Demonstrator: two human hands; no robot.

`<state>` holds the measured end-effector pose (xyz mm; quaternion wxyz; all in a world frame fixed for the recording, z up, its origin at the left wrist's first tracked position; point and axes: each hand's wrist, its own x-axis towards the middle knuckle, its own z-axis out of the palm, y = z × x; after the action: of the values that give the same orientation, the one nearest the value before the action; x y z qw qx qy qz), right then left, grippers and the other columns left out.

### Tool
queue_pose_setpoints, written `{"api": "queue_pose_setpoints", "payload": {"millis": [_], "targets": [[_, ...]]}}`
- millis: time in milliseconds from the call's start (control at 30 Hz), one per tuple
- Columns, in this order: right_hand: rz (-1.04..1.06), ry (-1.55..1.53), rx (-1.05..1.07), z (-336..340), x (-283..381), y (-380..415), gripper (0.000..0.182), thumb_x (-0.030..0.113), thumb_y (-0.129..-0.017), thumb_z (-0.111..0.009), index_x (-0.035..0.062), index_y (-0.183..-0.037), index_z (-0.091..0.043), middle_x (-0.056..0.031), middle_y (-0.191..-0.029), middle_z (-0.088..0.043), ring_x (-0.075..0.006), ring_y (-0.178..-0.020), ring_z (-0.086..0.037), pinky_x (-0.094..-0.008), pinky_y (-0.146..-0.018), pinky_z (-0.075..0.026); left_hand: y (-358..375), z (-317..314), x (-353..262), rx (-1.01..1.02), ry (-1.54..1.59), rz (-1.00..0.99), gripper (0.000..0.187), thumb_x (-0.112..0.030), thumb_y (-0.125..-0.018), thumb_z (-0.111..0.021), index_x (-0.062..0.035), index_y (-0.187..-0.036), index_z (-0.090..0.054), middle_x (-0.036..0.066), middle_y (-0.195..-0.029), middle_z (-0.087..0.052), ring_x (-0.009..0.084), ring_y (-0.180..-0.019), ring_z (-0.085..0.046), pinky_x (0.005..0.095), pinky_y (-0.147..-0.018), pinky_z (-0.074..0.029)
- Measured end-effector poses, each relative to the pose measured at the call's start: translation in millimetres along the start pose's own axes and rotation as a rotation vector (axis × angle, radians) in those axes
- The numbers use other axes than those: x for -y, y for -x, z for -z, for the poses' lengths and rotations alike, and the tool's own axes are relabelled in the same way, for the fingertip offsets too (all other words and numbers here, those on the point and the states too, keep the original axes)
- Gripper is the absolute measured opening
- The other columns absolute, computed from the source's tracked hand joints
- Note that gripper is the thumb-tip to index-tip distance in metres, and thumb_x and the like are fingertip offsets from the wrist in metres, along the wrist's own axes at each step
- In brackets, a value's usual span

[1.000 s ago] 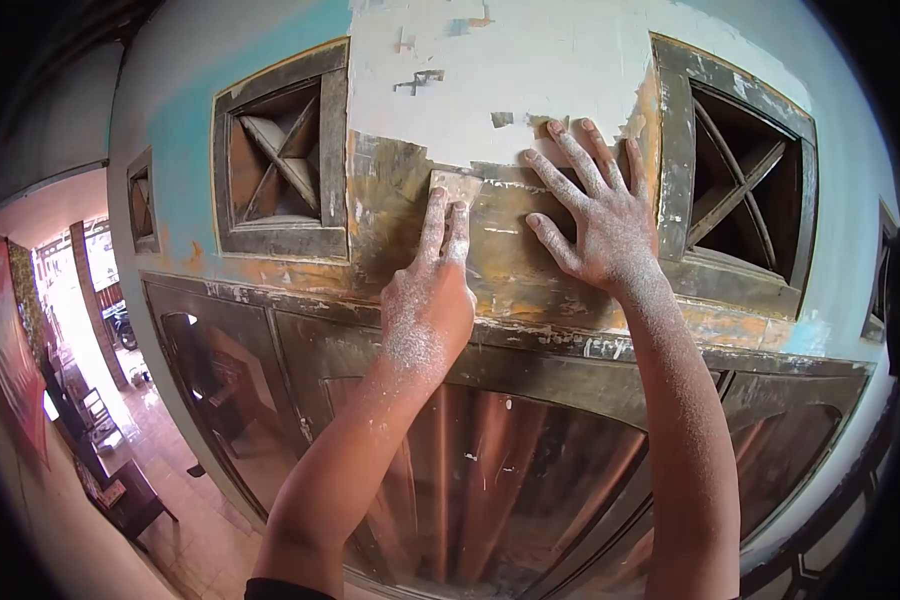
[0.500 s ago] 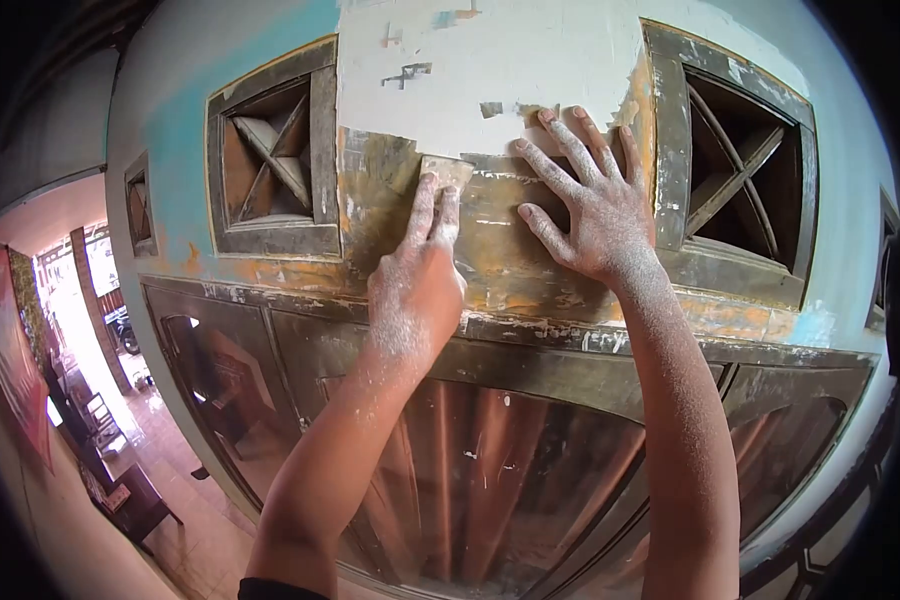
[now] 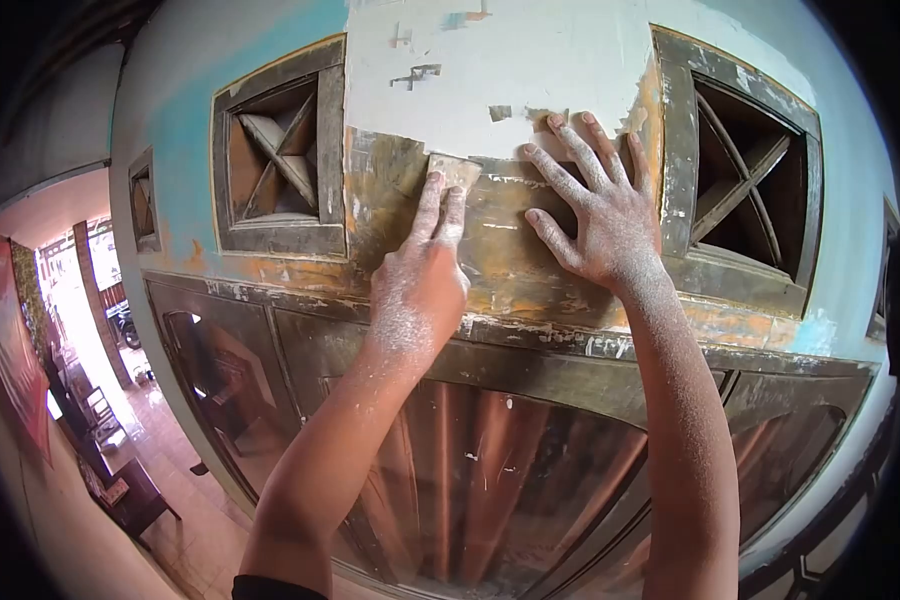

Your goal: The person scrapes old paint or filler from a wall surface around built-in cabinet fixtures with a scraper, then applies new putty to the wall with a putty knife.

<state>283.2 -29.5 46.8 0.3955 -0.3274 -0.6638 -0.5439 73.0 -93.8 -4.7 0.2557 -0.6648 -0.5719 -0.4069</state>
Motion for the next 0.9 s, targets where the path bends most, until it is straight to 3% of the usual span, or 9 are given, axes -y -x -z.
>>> {"api": "queue_pose_setpoints", "payload": {"millis": [633, 700, 900], "targets": [[-0.013, -0.016, 0.011, 3, 1, 0, 0.065, 0.052, -0.097, -0.062, 0.0321, -0.157, -0.048, -0.0026, -0.171, -0.032, -0.0289, -0.16, -0.022, -0.0576, -0.13, -0.01, 3, 5, 7, 0.027, -0.01, -0.011, 0.079, -0.003, -0.09, -0.058, -0.0116, -0.164, -0.03, 0.004, -0.176, -0.015, 0.0459, -0.095, -0.073, 0.0543, -0.087, -0.06], [-0.019, 0.019, 0.024, 2, 1, 0, 0.065, 0.059, -0.098, -0.057, 0.0361, -0.158, -0.046, 0.0009, -0.171, -0.032, -0.0257, -0.16, -0.023, -0.0577, -0.13, -0.009, -1, 6, 5, 0.031, 0.013, -0.015, 0.079, -0.003, -0.09, -0.058, -0.0111, -0.164, -0.03, 0.004, -0.176, -0.015, 0.0457, -0.094, -0.073, 0.0541, -0.086, -0.06], [-0.025, 0.018, 0.034, 3, 0, 0, 0.066, 0.06, -0.098, -0.057, 0.0363, -0.158, -0.045, 0.0007, -0.171, -0.032, -0.026, -0.16, -0.022, -0.0577, -0.13, -0.009, 1, 5, 5, 0.017, -0.024, -0.008, 0.079, -0.001, -0.089, -0.058, -0.0104, -0.163, -0.031, 0.005, -0.176, -0.016, 0.0456, -0.092, -0.073, 0.0536, -0.082, -0.061]]}}
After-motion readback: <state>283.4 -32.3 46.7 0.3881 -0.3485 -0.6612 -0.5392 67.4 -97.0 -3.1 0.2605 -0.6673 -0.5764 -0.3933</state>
